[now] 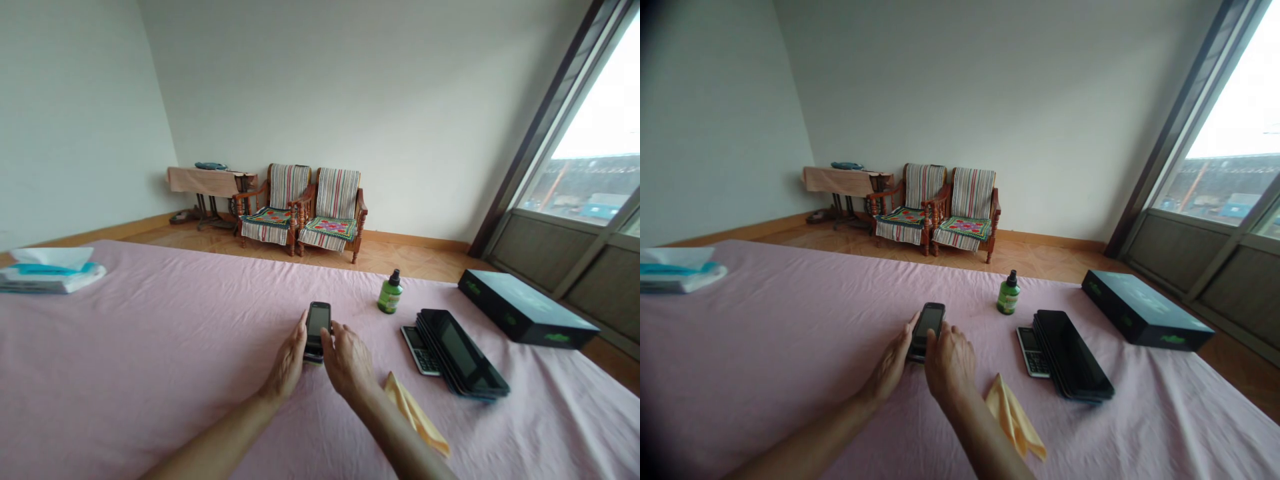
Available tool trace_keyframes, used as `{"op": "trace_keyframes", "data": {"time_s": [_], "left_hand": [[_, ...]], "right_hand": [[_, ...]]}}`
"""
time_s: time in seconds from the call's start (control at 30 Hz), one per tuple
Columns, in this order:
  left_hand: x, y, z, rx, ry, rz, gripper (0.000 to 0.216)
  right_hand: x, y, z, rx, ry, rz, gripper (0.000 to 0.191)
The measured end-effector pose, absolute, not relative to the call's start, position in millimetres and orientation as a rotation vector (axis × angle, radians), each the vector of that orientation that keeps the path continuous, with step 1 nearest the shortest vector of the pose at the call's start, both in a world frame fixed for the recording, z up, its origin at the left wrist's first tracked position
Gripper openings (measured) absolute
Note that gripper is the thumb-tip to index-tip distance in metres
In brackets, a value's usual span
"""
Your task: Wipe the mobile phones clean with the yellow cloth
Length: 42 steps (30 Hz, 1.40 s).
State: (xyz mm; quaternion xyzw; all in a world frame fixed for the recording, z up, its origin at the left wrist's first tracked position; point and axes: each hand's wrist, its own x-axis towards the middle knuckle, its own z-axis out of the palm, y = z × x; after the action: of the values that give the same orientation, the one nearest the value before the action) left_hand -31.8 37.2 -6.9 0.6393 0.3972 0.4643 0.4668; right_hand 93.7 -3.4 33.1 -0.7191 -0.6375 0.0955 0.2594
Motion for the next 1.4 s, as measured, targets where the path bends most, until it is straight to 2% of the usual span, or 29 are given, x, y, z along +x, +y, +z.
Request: {"op": "trace_keyframes", "data": {"time_s": [0.33, 0.47, 0.63, 0.83, 1.07, 1.2, 1.4], "left_hand": [[-34, 38, -9, 1.573, 0.988, 1.135, 0.066], [-33, 41, -10, 1.535, 1.030, 1.166, 0.070], [-32, 45, -13, 1.515, 1.038, 1.209, 0.074], [-34, 44, -12, 1.522, 0.989, 1.224, 0.068], [-33, 43, -11, 1.516, 0.970, 1.222, 0.061], [-34, 44, -12, 1.516, 0.975, 1.220, 0.063], [-32, 42, -14, 1.528, 0.912, 1.211, 0.065]], "right_hand": [[100, -6, 35, -1.916, -1.794, 0.216, 0.035], [144, -17, 40, -2.063, -1.770, 0.062, 0.035], [208, -30, 33, -2.363, -1.692, -0.171, 0.024], [222, -31, 12, -2.455, -1.716, -0.296, 0.023], [208, -35, 7, -2.375, -1.702, -0.260, 0.025], [216, -38, 2, -2.328, -1.650, -0.194, 0.033], [219, -31, 1, -2.180, -1.581, -0.066, 0.031]]}}
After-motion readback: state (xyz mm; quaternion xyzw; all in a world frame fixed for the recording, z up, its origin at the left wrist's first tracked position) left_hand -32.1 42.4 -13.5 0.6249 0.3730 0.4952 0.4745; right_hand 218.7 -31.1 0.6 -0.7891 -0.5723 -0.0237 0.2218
